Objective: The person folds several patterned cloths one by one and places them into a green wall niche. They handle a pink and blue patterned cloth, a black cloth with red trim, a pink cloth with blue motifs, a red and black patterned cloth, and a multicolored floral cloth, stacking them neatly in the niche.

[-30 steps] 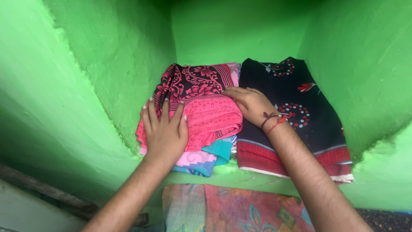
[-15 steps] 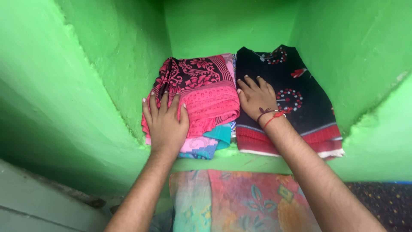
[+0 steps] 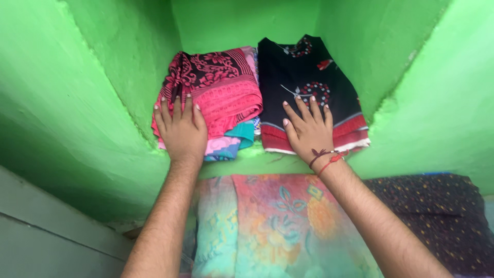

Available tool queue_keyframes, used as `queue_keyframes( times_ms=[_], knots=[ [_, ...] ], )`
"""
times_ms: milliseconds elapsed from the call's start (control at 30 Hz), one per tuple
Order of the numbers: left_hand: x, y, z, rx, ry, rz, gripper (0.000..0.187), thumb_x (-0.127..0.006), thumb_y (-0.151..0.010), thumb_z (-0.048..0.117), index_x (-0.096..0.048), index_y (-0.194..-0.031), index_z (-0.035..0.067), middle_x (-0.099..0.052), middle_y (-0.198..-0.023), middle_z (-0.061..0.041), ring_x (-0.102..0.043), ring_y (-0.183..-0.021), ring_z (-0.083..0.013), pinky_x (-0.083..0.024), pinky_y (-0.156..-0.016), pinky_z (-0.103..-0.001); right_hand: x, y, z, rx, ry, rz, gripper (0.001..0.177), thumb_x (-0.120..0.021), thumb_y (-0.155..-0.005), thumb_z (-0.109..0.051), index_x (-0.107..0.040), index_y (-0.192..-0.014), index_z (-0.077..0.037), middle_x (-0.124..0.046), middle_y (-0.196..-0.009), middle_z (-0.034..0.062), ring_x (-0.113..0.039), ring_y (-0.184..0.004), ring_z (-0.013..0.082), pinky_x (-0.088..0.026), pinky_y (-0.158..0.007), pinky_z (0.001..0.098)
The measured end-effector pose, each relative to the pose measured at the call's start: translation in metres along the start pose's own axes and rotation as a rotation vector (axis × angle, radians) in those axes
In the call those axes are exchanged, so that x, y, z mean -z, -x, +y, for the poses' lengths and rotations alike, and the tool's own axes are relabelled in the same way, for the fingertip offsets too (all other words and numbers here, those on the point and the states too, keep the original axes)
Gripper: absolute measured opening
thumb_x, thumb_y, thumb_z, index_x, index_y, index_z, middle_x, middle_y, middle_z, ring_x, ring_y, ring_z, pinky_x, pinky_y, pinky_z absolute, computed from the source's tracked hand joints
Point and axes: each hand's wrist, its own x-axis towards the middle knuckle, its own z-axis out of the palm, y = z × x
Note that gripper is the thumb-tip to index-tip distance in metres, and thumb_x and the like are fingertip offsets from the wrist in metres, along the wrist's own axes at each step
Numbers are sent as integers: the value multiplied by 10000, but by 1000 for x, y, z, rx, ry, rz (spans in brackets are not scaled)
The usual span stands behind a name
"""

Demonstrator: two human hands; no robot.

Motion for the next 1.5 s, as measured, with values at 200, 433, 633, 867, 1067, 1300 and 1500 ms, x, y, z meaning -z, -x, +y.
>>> queue_keyframes(
  times_ms=[200,433,633,867,1067,1300,1500],
  knots=[
    [7,27,1,-13,10,51,398,-534,-1076,254,-679,-1404,81,-607,-1463,-201,-463,-1412,-434,-250,-1242,-564,21,39,6,-42,-69,-18,482,-524,-1040,-386,-568,-1497,-240,-464,-1583,130,-335,-1479,463,-217,-1197,626],
    [55,76,23,-32,115,-47,498,-578,-1043,232,-574,-1533,143,-448,-1605,-214,-361,-1486,-462,-258,-1216,-625,42,87,10,-65,-96,-108,594,-586,-969,-279,-507,-1555,-228,-349,-1662,137,-190,-1523,461,-147,-1188,651],
    [89,140,48,-38,338,-248,577,-660,-920,218,-575,-1487,159,-367,-1607,-257,-289,-1471,-499,-236,-1138,-664,52,163,9,-169,-242,-125,307,-596,-984,-175,-710,-1270,-178,-421,-1609,144,-73,-1520,599,-147,-1237,645],
    [73,198,71,113,424,-469,448,-539,-1001,227,-592,-1441,158,-514,-1538,-139,-434,-1418,-378,-269,-1195,-578,52,231,-6,-245,-278,-275,399,-556,-988,-221,-639,-1378,-206,-446,-1529,188,-145,-1499,559,-180,-1191,619],
    [80,204,65,174,376,-509,420,-520,-1005,256,-644,-1390,146,-537,-1493,-141,-414,-1406,-398,-219,-1159,-609,56,252,-15,-255,-232,-376,495,-488,-1018,-263,-488,-1513,-266,-374,-1618,154,-256,-1492,465,-167,-1181,621],
    [106,195,116,-49,305,-396,399,-561,-987,314,-681,-1335,160,-552,-1503,-148,-419,-1449,-405,-176,-1241,-644,61,249,-37,-222,-164,-328,532,-494,-1002,-247,-488,-1531,-304,-385,-1612,139,-253,-1490,473,-144,-1185,640],
    [93,194,114,-38,295,-488,546,-606,-938,497,-670,-1368,166,-543,-1473,-164,-397,-1389,-455,-212,-1135,-665,73,250,-28,-224,-301,-378,479,-491,-1037,-264,-502,-1515,-289,-403,-1615,90,-273,-1530,445,-154,-1238,592]
  ],
)
